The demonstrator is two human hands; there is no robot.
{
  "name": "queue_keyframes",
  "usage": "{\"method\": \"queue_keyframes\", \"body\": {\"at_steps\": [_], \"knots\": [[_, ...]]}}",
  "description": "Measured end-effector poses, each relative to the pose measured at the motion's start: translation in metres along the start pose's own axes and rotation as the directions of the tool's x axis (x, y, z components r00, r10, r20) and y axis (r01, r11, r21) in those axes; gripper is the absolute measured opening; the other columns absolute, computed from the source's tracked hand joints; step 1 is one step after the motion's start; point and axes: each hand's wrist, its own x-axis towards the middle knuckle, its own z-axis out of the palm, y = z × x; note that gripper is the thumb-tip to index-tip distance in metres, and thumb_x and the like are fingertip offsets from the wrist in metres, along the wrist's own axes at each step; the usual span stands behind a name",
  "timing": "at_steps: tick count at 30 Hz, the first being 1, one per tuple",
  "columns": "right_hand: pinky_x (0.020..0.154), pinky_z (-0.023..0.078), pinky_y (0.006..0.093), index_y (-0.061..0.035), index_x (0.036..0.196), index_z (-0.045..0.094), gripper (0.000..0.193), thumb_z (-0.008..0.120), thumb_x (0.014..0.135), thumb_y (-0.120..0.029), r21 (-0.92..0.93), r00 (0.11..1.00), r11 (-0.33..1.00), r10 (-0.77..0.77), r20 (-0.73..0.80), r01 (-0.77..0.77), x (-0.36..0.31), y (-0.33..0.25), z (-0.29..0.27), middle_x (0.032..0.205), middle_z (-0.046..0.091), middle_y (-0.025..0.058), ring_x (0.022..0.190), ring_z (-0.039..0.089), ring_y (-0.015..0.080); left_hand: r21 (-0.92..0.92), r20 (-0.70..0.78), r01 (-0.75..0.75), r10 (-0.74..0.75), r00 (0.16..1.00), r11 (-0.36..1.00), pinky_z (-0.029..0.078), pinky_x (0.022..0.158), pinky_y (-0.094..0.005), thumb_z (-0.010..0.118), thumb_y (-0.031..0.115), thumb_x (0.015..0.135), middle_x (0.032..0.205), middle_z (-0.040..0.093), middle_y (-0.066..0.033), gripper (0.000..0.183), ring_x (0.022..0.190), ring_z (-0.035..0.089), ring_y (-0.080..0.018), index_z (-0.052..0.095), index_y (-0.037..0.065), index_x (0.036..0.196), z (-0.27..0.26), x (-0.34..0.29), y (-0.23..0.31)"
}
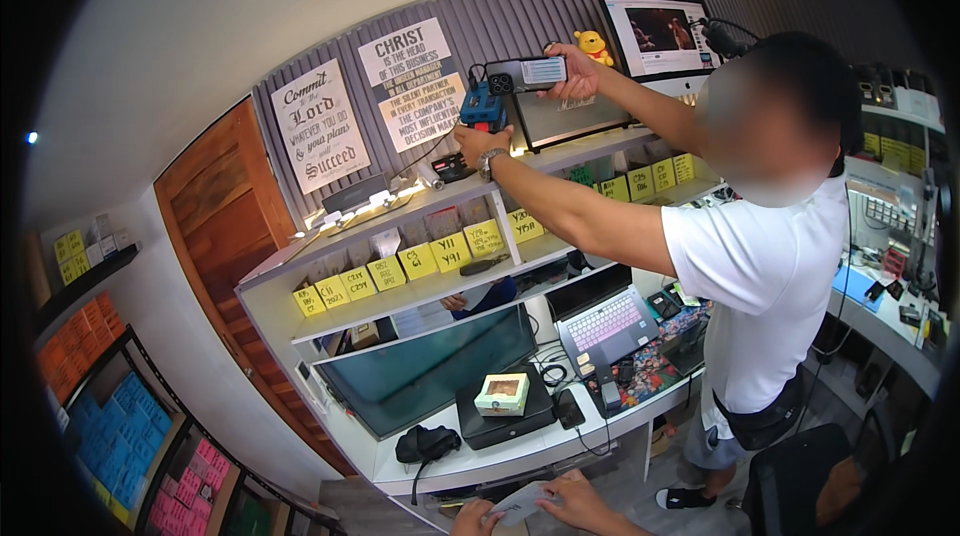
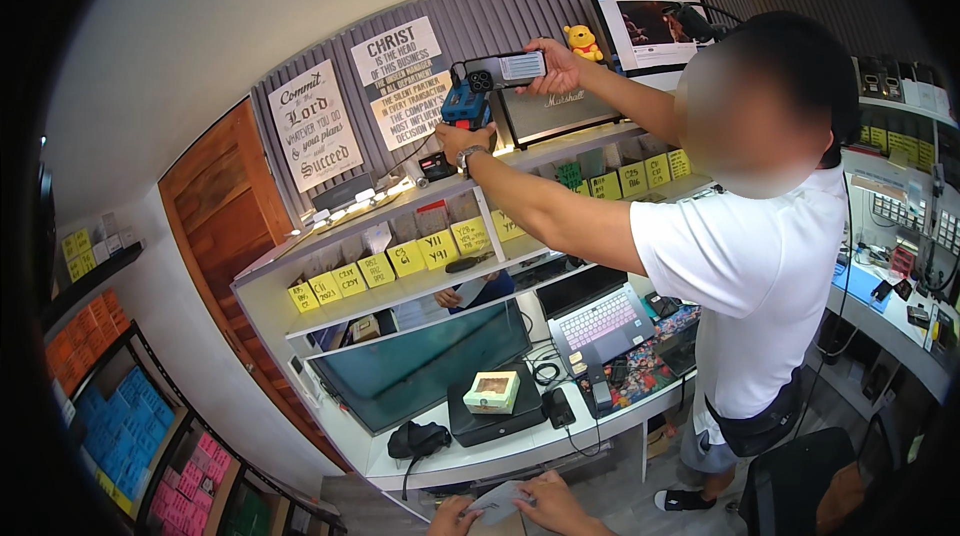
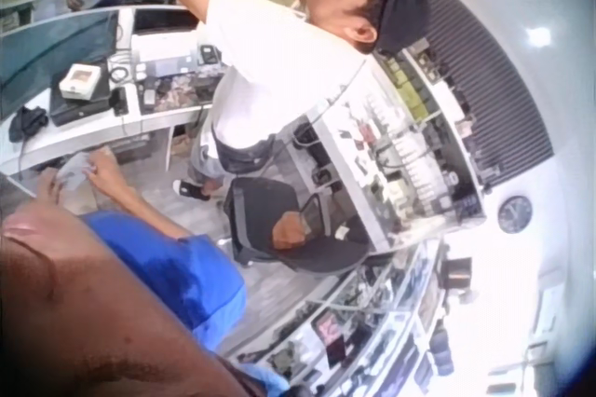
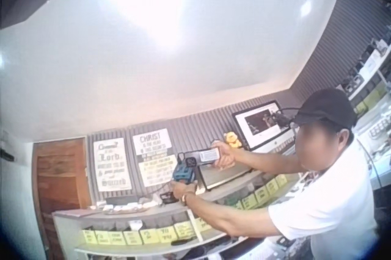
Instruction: The person retrieves small electronic components and accessories from labeled bins on a shelf, places them into bubble wrap, and returns them to the shelf. The person also handles a red polka-dotted pouch and a black electronic device, inspecting them before placing them back.
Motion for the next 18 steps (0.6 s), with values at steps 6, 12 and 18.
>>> {"method": "queue_keyframes", "body": {"at_steps": [6,12,18], "knots": [[0.095,0.047,0.0481,-0.007,0.111,0.072,0.038,0.074,0.084,-0.034,0.084,0.981,0.986,0.132,0.14,-0.145,-0.012,0.016,0.018,0.11,0.067,0.0272,0.111,0.06,0.0414,0.002,0.091,0.084,-0.084,0.992,0.996,0.046,0.096,-0.0504,0.069,0.022,0.091,0.115,0.065,-0.0264,0.032,0.109,0.058,-0.047,0.066,-0.004,0.109,-0.003,-0.006,0.007],[0.076,0.055,0.0406,-0.0046,0.104,0.072,0.032,0.071,0.091,-0.034,0.14,0.984,0.975,0.161,0.08,-0.171,-0.007,0.01,0.0,0.092,0.073,0.0183,0.085,0.07,0.036,-0.008,0.076,0.129,-0.128,0.989,0.992,0.047,0.095,-0.0492,0.07,0.023,0.09,0.111,0.066,-0.0264,0.032,0.107,0.06,-0.0459,0.066,-0.003,0.109,-0.009,-0.001,0.024],[0.081,0.055,0.0431,-0.0024,0.103,0.07,0.027,0.071,0.091,-0.027,0.139,0.979,0.969,0.2,0.044,-0.204,-0.009,0.01,-0.006,0.1,0.072,0.0194,0.093,0.069,0.0387,-0.026,0.105,0.145,-0.142,0.984,0.989,0.048,0.094,-0.0487,0.071,0.03,0.091,0.112,0.067,-0.0238,0.036,0.107,0.06,-0.0443,0.067,-0.001,0.11,-0.007,0.0,0.03]]}}
